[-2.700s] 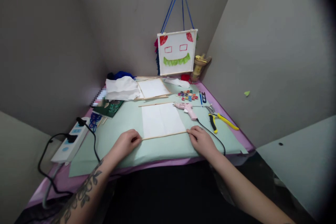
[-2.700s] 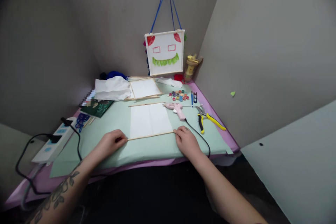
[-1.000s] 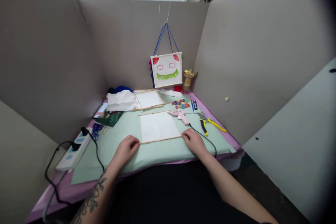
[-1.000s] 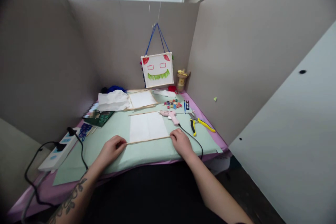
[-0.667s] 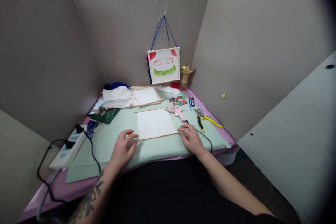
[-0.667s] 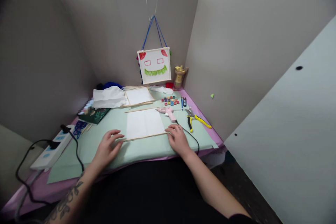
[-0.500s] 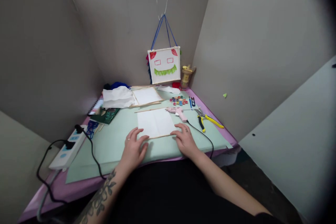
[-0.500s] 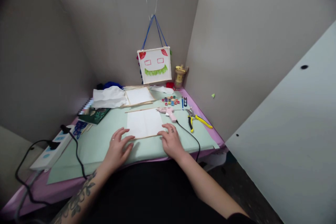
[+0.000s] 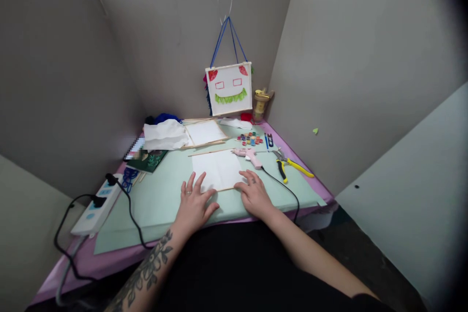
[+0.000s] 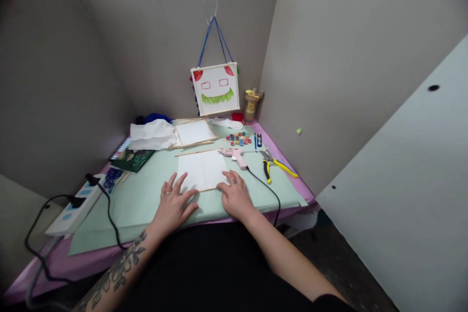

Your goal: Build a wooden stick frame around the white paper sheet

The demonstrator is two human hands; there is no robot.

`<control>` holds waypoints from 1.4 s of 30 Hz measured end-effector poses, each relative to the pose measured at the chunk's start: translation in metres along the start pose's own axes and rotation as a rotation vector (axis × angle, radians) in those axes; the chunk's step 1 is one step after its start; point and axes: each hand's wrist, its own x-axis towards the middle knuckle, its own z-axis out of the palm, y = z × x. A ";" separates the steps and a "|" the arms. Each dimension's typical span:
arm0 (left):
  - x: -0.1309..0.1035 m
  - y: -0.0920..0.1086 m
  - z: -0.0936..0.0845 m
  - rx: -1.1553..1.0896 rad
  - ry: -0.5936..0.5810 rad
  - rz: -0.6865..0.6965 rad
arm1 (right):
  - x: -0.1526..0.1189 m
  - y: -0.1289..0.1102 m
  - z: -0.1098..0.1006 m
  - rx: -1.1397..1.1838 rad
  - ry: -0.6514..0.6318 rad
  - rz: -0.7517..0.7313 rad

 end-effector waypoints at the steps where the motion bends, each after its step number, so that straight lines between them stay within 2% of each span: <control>1: 0.000 0.000 0.000 0.002 -0.001 -0.001 | 0.000 0.000 0.000 0.002 -0.003 0.000; 12: 0.002 0.000 0.000 -0.009 -0.021 -0.019 | -0.002 0.004 0.002 0.081 0.111 -0.031; 30: 0.005 -0.001 0.000 -0.004 -0.053 -0.011 | 0.002 0.004 0.002 0.085 0.020 0.040; 42: 0.004 -0.002 0.001 -0.011 -0.050 -0.014 | 0.002 0.003 0.000 0.064 -0.028 0.029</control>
